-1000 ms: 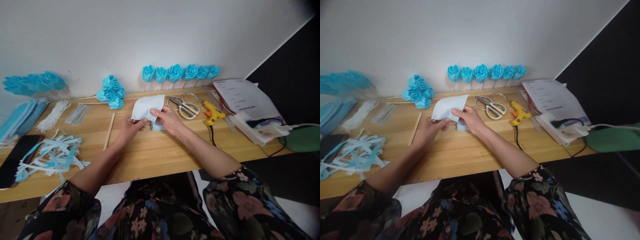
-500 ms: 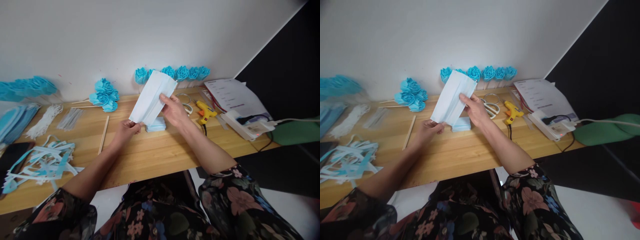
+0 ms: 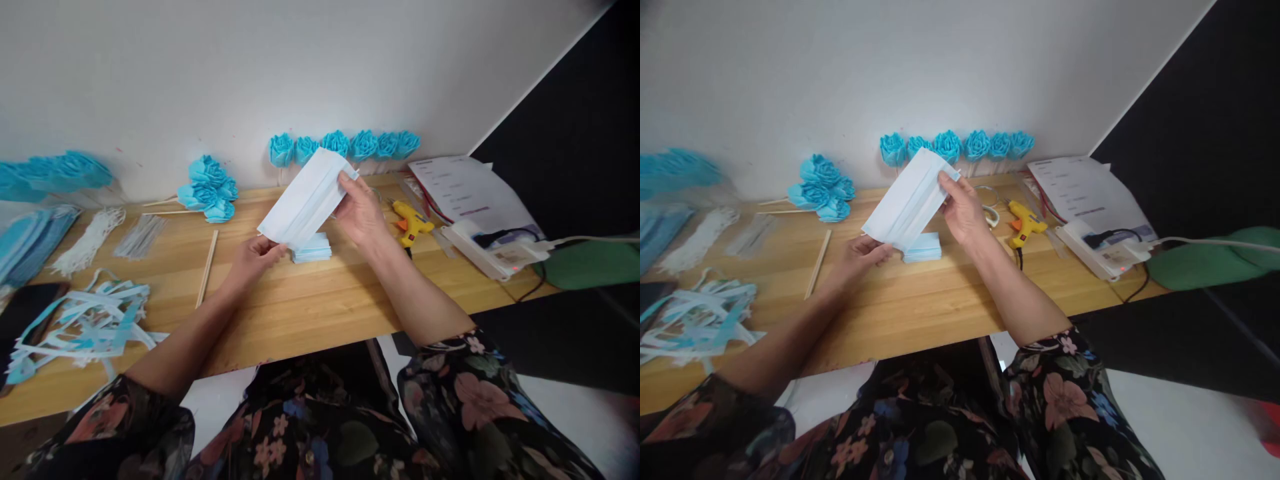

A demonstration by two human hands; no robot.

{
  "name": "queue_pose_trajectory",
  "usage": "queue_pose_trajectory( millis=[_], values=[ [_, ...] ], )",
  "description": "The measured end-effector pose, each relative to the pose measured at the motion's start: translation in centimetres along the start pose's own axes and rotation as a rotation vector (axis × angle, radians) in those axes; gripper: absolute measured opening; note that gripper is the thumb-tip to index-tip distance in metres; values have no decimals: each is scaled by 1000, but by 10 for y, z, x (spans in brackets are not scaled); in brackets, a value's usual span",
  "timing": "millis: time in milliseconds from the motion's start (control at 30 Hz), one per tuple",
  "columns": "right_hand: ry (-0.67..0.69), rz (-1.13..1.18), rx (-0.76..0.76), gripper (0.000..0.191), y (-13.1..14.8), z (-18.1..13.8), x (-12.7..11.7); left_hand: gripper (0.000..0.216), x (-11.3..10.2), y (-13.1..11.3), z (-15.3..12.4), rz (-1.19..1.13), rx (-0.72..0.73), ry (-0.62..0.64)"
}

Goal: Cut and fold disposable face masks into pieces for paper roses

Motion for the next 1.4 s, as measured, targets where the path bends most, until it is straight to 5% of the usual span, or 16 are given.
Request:
queue_pose_trajectory(
  millis=[233, 533, 1400],
  values=[
    [60, 54, 54, 55, -9, -8, 12, 35, -4, 7, -2, -104, -84, -81],
    [349, -137, 301, 40, -57, -51, 52, 37, -11, 0, -2, -164, -41, -149],
    [-38, 50, 12, 48, -4, 2, -3, 26, -11, 14, 0, 7, -94, -143]
  ],
)
Point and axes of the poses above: each hand's wrist, its own z-axis towards the middle knuckle, its own x-axis out of the palm, y = z × x, the point moved 9 cm from there along z, towards the middle knuckle, and after that the axes turned 15 degrees about z, right-handed, at the moved point
